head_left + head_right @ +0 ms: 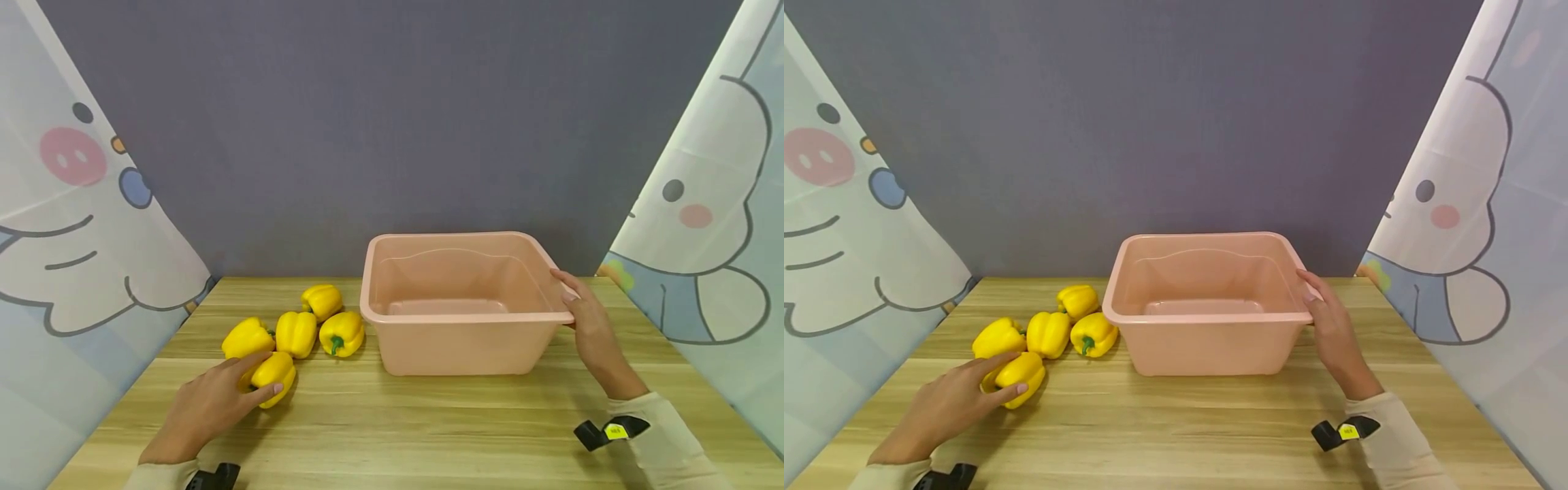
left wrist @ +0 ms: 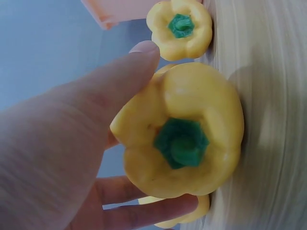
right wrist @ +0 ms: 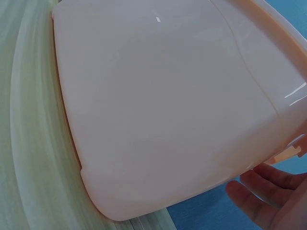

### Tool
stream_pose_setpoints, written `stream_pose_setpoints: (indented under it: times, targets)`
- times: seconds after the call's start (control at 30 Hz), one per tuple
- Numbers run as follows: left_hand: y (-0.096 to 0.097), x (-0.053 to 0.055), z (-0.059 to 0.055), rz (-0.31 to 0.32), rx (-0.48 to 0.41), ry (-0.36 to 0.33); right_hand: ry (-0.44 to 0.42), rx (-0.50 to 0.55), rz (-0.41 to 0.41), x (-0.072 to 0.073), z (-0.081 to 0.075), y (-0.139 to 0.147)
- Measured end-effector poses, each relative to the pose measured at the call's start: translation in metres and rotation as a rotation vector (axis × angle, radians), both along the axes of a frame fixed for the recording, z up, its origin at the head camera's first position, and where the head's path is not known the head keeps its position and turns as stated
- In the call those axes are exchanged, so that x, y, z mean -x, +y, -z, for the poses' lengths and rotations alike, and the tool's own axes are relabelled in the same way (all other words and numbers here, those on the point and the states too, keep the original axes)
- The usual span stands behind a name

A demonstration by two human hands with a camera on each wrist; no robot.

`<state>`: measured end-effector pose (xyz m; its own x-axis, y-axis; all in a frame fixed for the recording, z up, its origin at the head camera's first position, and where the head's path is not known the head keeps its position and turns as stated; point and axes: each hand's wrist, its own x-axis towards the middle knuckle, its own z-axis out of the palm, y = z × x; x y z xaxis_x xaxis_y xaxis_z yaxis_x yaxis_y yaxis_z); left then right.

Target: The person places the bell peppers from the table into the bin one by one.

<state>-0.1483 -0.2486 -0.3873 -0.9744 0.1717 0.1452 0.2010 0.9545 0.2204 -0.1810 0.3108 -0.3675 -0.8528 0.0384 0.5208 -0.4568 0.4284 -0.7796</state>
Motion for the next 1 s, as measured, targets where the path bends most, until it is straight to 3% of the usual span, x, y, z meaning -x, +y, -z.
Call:
stream_pose_setpoints:
  times: [0.4, 0.63, 1.0]
  targets:
    - [0.0017, -0.0004, 0.0013, 0.002, 0.002, -0.010, 0.026, 0.033, -0.016, 0.0012, 0.0026, 0.0005]
    - [0.0021, 0.0011, 0.0014, 0.020, 0.007, 0.022, 0.017, 0.030, 0.000, 0.0017, 0.0027, -0.0011]
    - [0.0056, 0.0029, 0.0022, -0.005, 0.023, 0.024, 0.025, 0.027, 0.004, 0.0011, 0.0024, -0.0014]
